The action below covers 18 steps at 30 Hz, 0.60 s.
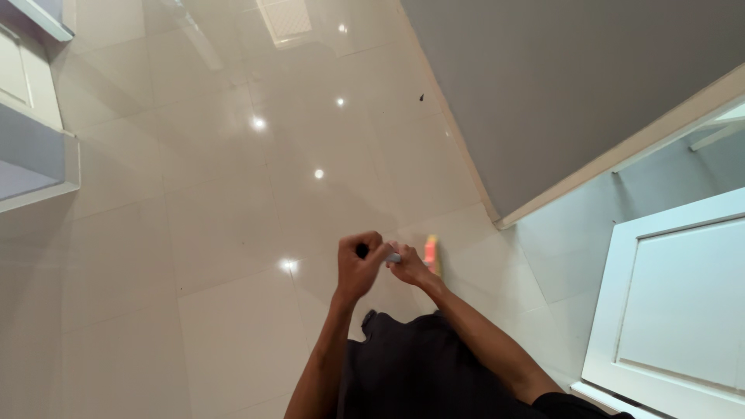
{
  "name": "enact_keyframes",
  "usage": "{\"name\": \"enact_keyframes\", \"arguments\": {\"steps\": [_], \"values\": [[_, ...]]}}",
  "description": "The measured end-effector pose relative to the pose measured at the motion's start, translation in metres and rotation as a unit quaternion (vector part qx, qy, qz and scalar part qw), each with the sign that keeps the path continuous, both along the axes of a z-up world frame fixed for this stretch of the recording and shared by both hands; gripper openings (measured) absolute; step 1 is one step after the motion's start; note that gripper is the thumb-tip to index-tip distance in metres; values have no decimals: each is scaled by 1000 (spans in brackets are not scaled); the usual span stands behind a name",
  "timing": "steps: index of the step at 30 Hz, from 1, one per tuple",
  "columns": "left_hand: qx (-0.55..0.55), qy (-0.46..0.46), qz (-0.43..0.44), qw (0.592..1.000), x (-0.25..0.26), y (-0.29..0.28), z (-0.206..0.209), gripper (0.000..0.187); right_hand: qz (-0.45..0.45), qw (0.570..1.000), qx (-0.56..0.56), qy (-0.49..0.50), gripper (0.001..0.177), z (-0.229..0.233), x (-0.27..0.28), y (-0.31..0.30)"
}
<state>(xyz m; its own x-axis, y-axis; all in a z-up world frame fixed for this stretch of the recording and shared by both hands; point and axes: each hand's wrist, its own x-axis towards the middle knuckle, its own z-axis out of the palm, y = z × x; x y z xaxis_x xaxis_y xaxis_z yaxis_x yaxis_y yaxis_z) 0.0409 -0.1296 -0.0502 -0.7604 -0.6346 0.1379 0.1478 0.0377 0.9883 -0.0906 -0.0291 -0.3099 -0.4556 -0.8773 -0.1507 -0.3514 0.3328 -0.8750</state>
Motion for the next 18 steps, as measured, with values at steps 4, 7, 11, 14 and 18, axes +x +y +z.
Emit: {"name": "enact_keyframes", "arguments": {"steps": [4, 7, 11, 14, 18], "values": [[-9, 23, -67, 997, -9, 8, 27, 42, 41, 997, 45, -41, 10, 34, -11, 2], [7, 60, -100, 993, -15, 5, 36, 37, 53, 998, 18, -8, 15, 73, -22, 14], [13, 82, -134, 988, -24, 13, 32, 40, 47, 998, 33, 17, 32, 116, -37, 45], [54, 76, -143, 985, -32, 31, 16, 45, 27, 989, 142, 11, 38, 122, -52, 74], [124, 50, -137, 981, -45, 55, -20, 42, -10, 981, 188, -50, 42, 96, -74, 116]]}}
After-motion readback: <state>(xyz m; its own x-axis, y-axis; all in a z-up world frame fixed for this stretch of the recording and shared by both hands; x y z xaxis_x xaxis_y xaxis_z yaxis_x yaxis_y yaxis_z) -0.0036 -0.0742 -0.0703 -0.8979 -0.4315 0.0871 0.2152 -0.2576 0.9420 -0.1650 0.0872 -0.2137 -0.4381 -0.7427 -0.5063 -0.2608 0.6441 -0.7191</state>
